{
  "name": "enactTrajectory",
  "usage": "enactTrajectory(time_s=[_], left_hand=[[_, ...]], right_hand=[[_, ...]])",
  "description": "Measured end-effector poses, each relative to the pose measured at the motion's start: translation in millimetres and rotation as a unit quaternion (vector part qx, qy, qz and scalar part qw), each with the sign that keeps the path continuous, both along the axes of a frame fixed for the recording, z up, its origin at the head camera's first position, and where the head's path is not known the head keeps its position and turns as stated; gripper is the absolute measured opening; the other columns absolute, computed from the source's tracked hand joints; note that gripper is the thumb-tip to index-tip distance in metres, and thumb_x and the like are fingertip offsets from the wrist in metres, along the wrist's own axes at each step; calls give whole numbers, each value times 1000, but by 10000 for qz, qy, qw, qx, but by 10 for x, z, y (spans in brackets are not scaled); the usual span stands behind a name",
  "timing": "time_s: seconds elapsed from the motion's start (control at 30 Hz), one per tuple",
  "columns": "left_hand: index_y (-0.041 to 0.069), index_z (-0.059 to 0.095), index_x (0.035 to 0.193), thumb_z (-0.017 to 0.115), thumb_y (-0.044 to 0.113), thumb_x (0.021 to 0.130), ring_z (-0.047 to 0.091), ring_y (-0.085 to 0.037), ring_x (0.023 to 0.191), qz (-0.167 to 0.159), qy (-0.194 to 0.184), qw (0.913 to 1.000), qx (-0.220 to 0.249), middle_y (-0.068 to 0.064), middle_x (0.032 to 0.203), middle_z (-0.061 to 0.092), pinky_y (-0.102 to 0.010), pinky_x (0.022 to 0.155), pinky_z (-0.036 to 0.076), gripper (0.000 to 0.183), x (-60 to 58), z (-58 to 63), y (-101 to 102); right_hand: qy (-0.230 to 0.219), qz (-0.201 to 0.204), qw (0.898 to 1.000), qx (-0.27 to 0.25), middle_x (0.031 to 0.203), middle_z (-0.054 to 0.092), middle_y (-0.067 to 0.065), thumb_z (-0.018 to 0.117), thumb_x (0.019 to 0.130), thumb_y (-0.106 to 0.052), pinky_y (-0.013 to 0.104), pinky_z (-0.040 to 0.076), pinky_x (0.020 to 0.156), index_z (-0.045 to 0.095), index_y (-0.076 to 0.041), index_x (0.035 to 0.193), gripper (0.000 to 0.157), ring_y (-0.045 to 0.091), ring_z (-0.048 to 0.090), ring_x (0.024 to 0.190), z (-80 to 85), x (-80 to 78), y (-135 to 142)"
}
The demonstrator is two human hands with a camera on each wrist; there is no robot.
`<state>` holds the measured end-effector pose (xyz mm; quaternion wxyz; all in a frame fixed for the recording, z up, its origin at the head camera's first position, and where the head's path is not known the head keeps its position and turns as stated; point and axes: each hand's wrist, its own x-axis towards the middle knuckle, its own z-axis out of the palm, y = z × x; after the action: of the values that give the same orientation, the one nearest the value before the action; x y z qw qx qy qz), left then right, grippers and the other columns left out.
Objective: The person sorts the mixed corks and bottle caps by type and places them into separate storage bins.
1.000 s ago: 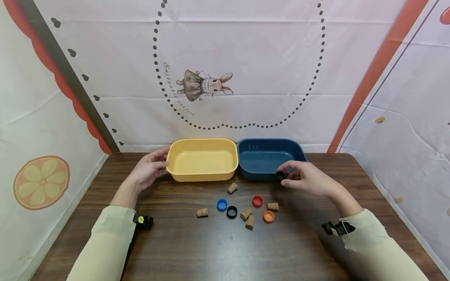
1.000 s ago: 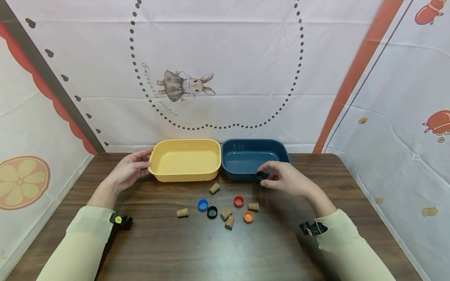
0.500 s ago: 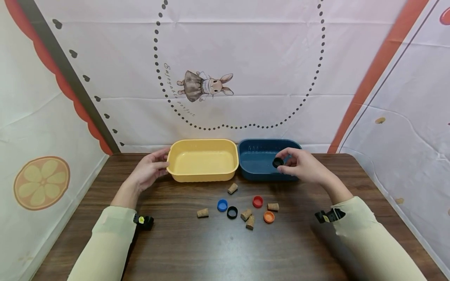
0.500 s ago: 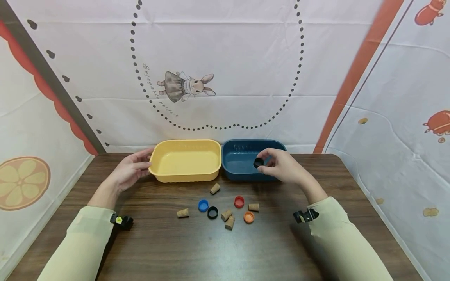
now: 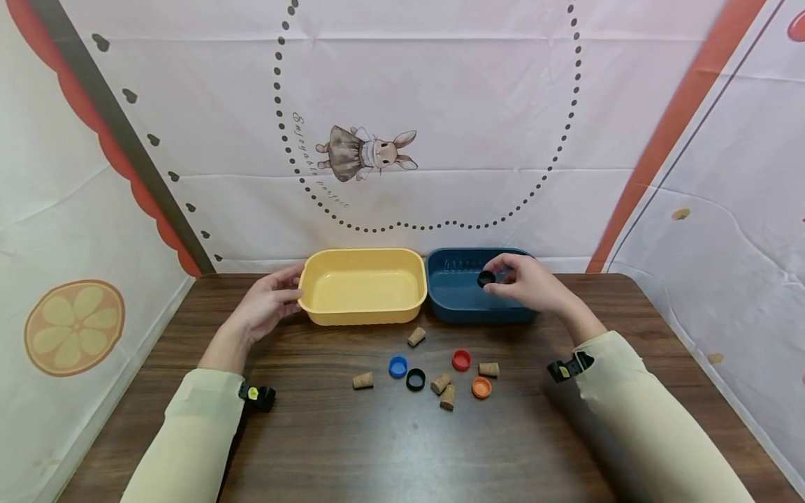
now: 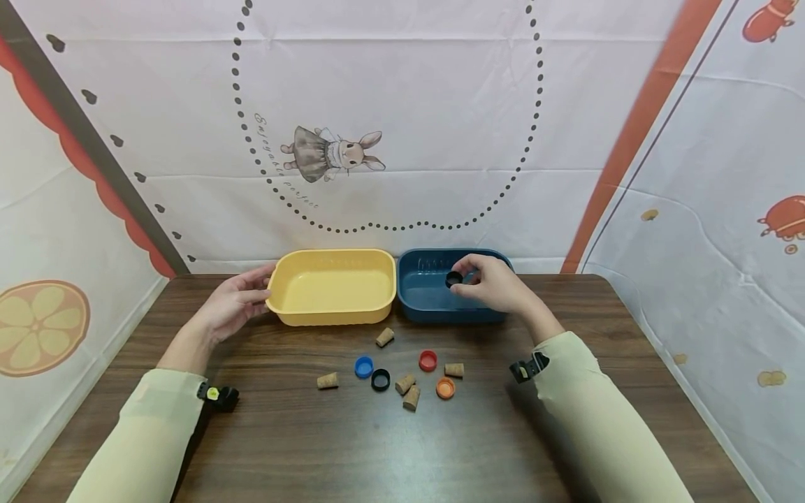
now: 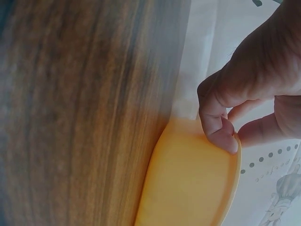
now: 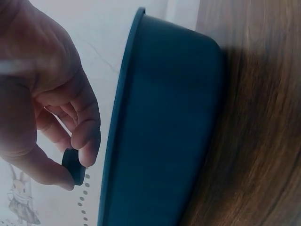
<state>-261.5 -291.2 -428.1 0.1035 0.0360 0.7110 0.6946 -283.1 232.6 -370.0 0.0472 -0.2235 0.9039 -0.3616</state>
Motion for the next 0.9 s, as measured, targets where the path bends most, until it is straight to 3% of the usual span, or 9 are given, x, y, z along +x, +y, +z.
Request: enactTrajectory(time_s=[0.27,0.57,0.73,0.9], left_hand=[[6,28,168,53,-1,109,57,-23,112,0,12,10000,-4,-18,138,41,-30,89,57,65,1,5,-16],[6,27,168,53,-1,109,58,-21,111,17,-6,10000,35,-19,138,42,-31,90,58,65,-3,4,-10],[4,26,168,51,-3,108,57,-23,112,11,13,9999,113,-22,139,41,-30,88,58,65,-14,-28,-7],[3,25,168,50,-5,108,56,-24,112,5,9,9998,186,-23,138,41,-29,86,58,66,-24,-41,-7]], right_hand=[[-35,47,9999,157,118,65,12,81,97,-29,39,55,77,69,-9,127,38,23,65,88,-62,-194,-111],[-293,80,9993,234,117,65,15,81,97,-21,38,60,74,68,-4,126,36,22,70,83,-171,-367,-216],[-550,13,9976,414,121,66,17,80,98,-22,39,61,77,65,-1,131,42,22,71,85,-243,-423,-222],[-508,14,9971,560,125,66,20,79,99,-22,43,61,81,61,2,137,48,21,70,86,-266,-413,-211]])
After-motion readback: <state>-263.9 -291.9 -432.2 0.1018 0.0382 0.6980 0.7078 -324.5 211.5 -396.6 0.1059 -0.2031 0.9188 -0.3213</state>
